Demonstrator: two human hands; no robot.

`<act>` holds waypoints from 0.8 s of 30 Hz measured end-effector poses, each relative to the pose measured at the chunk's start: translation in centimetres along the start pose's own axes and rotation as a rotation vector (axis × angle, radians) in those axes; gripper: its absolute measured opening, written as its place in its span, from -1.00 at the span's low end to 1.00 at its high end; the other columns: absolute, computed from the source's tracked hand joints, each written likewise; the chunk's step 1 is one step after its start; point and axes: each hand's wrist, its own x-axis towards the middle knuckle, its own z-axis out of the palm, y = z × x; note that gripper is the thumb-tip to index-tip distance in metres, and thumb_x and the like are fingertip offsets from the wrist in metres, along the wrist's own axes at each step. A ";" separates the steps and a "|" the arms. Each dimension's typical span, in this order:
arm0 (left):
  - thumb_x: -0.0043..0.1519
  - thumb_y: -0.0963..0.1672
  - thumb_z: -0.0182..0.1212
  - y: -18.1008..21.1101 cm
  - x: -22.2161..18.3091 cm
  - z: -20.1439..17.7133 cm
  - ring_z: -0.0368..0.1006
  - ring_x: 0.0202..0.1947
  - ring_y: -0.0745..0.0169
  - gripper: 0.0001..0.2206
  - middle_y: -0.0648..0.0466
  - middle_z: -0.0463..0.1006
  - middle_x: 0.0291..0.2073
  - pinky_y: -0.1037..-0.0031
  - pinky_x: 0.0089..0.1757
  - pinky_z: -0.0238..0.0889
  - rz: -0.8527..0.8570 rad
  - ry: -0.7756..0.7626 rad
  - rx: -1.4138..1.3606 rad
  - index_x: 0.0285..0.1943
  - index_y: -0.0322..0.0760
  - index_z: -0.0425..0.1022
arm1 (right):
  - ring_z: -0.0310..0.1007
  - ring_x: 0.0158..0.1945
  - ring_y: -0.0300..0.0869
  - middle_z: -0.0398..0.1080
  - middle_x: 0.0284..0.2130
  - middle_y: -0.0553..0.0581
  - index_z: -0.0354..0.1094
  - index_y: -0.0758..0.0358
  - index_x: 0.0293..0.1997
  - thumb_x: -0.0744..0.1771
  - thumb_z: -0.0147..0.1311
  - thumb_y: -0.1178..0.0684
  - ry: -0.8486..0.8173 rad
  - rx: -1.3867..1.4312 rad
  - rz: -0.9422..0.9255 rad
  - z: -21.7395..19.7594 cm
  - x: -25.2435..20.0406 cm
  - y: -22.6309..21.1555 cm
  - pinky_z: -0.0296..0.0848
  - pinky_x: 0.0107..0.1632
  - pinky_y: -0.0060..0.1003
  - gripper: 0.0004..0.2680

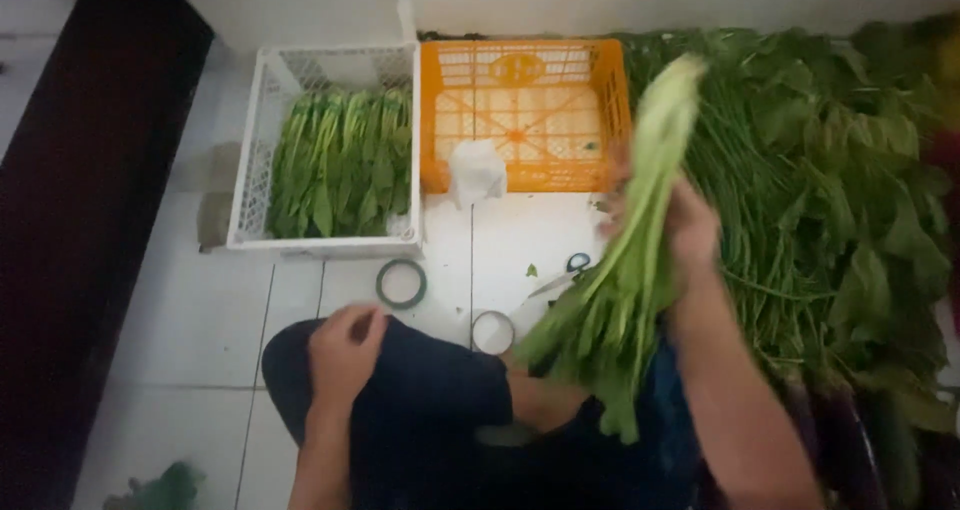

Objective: The person is bundling mustard greens by gathering a handful, aligning the stems, and wrapping green tape around the base.

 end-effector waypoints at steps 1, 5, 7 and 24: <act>0.19 -0.15 0.39 0.3 0.8 0.5 0.64 -0.22 -0.10 -0.91 -0.05 0.70 -0.30 0.17 -0.16 0.47 0.122 0.001 -0.035 -0.18 -0.21 0.68 | 0.57 -0.14 0.22 0.47 -0.05 0.24 0.26 0.23 0.34 0.36 -0.14 -0.30 0.239 -0.135 0.080 0.5 -0.2 1.9 0.52 -0.21 0.45 -0.51; 0.22 -0.14 0.38 7.9 5.2 1.3 0.65 -0.23 -0.06 -0.90 -0.05 0.72 -0.29 0.19 -0.13 0.49 0.124 -0.124 -0.317 -0.12 -0.18 0.70 | 0.52 -0.23 -0.09 0.43 0.03 0.15 0.24 0.17 0.34 0.22 0.14 -0.48 -0.311 0.026 0.264 -4.2 -0.9 9.5 0.66 -0.41 -0.16 -0.35; 0.27 -0.05 0.35 10.7 7.2 2.4 0.55 0.13 -0.05 -0.59 -0.15 0.64 0.05 0.12 0.02 0.46 0.061 -0.424 -0.685 0.26 -0.27 0.51 | 0.07 -0.48 -0.26 0.22 -0.16 0.08 -0.05 0.26 0.50 0.31 0.07 -0.39 -0.520 0.180 0.389 -4.0 -2.2 12.1 0.26 -0.60 -0.40 -0.32; 0.20 -0.06 0.45 16.2 8.0 1.5 0.44 0.25 -0.15 -0.38 -0.21 0.46 0.28 -0.01 0.15 0.38 -0.007 -0.595 -0.882 0.45 -0.24 0.31 | 0.47 0.04 0.11 0.46 -0.06 0.26 0.18 0.16 0.35 0.32 0.29 -0.02 -0.077 -1.050 -0.131 0.5 -4.4 9.8 0.40 0.11 0.11 -0.54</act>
